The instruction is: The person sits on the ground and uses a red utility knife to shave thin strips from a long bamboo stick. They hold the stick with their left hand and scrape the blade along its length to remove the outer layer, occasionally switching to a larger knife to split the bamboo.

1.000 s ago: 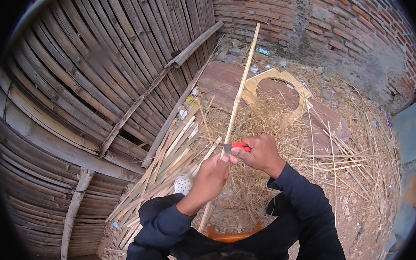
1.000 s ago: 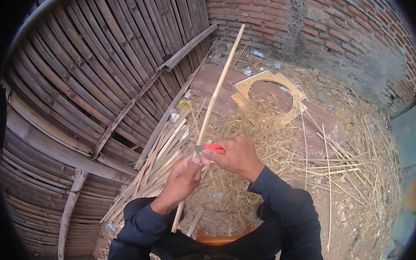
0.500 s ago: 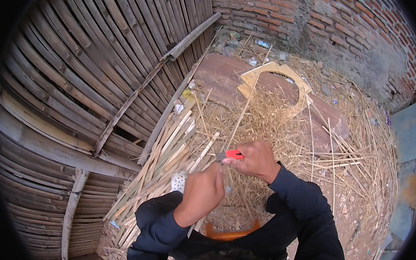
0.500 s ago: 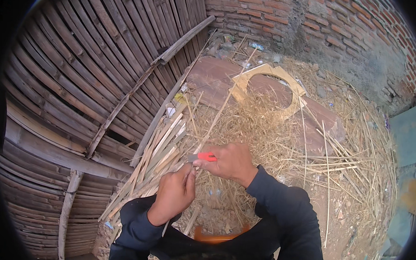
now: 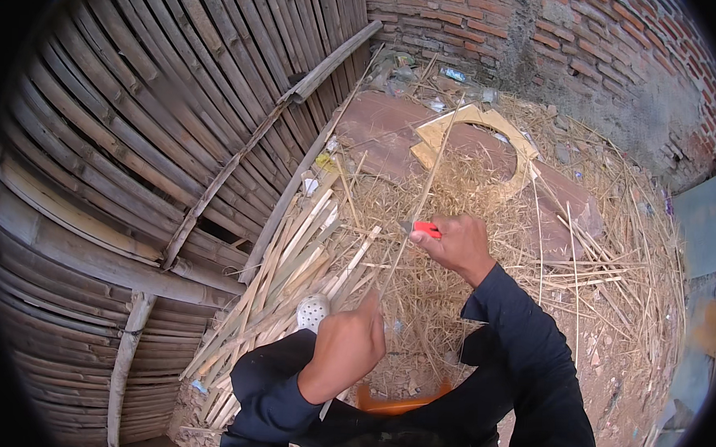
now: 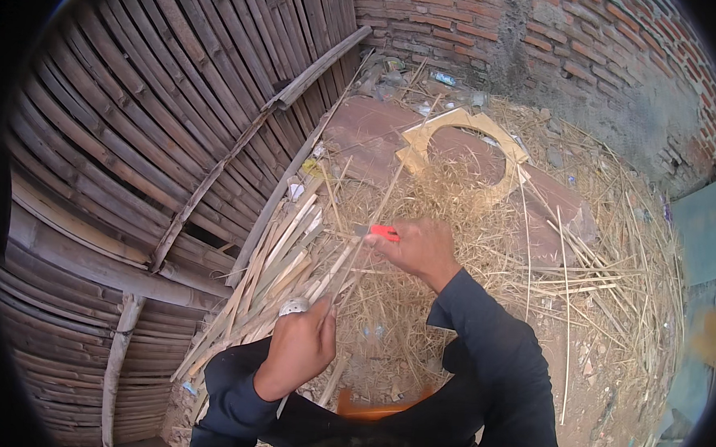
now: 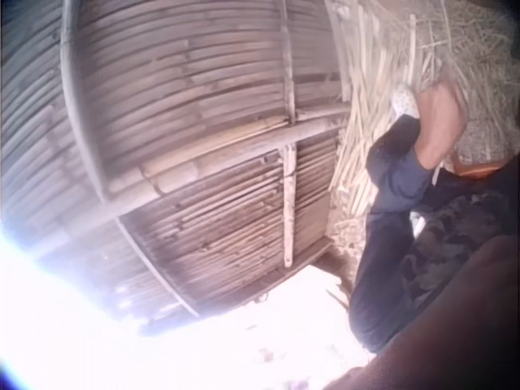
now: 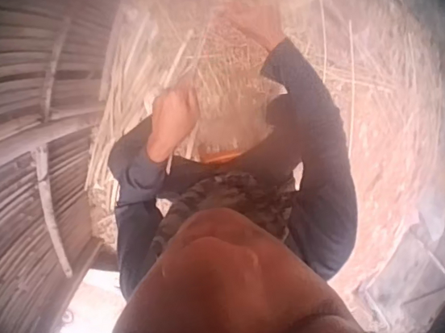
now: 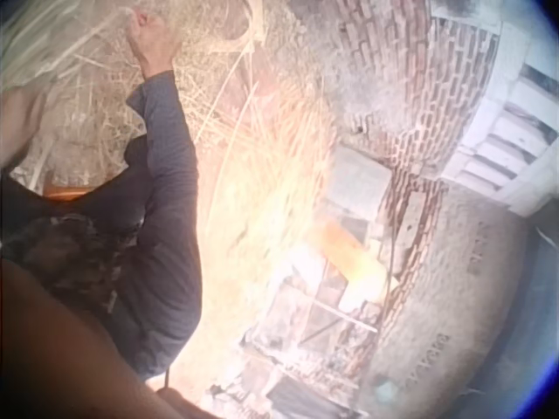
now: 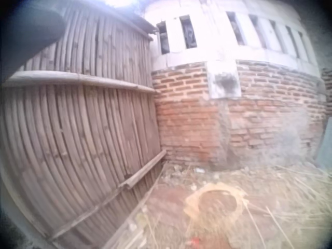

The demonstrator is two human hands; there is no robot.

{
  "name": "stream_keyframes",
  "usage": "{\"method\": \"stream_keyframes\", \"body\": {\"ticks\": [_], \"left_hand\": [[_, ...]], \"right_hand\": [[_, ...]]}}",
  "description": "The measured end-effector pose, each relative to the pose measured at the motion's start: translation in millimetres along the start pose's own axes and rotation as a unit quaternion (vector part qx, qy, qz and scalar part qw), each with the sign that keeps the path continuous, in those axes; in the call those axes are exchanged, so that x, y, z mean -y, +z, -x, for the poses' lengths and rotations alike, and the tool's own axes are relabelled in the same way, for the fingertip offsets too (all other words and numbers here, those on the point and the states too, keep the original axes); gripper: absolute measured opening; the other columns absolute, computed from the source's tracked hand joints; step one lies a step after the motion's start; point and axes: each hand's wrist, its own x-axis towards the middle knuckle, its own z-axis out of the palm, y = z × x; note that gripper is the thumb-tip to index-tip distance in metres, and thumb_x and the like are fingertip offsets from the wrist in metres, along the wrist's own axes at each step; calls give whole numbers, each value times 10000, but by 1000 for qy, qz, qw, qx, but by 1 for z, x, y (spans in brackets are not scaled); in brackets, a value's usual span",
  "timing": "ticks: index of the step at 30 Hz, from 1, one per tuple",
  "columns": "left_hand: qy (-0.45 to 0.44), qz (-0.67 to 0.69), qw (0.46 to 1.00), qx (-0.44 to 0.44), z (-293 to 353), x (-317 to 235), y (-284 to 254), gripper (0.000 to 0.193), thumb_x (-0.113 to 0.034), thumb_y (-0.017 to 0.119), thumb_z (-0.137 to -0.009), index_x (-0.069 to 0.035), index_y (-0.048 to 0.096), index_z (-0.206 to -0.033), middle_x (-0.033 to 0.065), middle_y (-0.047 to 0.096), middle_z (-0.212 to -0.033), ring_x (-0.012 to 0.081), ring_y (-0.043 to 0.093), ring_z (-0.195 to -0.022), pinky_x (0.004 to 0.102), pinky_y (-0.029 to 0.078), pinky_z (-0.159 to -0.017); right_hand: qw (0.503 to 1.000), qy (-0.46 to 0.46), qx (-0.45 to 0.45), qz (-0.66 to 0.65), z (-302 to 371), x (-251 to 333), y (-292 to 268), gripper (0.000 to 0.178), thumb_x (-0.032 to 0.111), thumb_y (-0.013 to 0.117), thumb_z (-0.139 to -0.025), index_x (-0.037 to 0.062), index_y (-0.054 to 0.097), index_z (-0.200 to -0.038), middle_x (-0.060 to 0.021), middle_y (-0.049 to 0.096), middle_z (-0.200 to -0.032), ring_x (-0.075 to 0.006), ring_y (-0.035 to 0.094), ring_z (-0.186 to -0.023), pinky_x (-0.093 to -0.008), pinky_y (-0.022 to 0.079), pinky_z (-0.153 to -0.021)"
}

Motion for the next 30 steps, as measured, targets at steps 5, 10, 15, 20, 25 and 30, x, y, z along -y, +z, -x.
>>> {"method": "stream_keyframes", "body": {"ticks": [5, 10, 15, 20, 25, 30], "left_hand": [[8, 175, 981, 88, 18, 7, -1, 228, -106, 518, -937, -6, 600, -1125, 63, 470, -491, 223, 470, -422, 332, 354, -449], [-145, 419, 885, 145, 6, 18, -10, 281, -189, 444, -1012, -8, 595, -1165, -113, 339, -568, -5, 255, -496, 203, 207, -458], [-158, 452, 874, 86, 0, 16, -15, 277, -181, 447, -1008, -14, 600, -1168, -102, 345, -573, -1, 271, -504, 193, 214, -477], [-72, 244, 966, 39, -2, 3, -8, 237, -128, 480, -977, -22, 615, -1140, -35, 410, -530, 53, 339, -459, 236, 257, -455], [8, 103, 995, -9, 10, 10, -5, 224, -65, 513, -915, -8, 614, -1106, 111, 460, -509, 206, 478, -414, 305, 363, -448], [32, 73, 995, 56, 34, 11, -5, 302, -57, 575, -849, 46, 560, -1133, 180, 559, -575, 350, 593, -517, 419, 460, -471]], "right_hand": [[950, 292, -87, 65, -29, -142, -18, 764, 705, 403, -869, 16, 622, -623, -200, 573, -551, -357, 603, -561, -462, 443, -529], [969, 229, -62, -75, -13, -90, -20, 742, 680, 411, -886, 18, 569, -590, -187, 496, -507, -345, 515, -482, -459, 383, -497], [992, -8, -18, -128, 12, 22, -13, 636, 617, 515, -863, 53, 534, -569, -117, 473, -479, -319, 517, -450, -407, 388, -451], [995, -49, -38, -72, 9, 22, -14, 599, 652, 565, -803, 100, 606, -576, -99, 535, -491, -301, 565, -454, -400, 423, -434], [998, -12, -63, -17, -5, -5, -23, 604, 667, 561, -794, 106, 622, -581, -101, 540, -482, -285, 570, -453, -397, 422, -431], [992, 78, -94, 44, -8, -38, -28, 644, 678, 511, -821, 86, 620, -594, -130, 536, -488, -323, 574, -482, -436, 431, -466]]}}
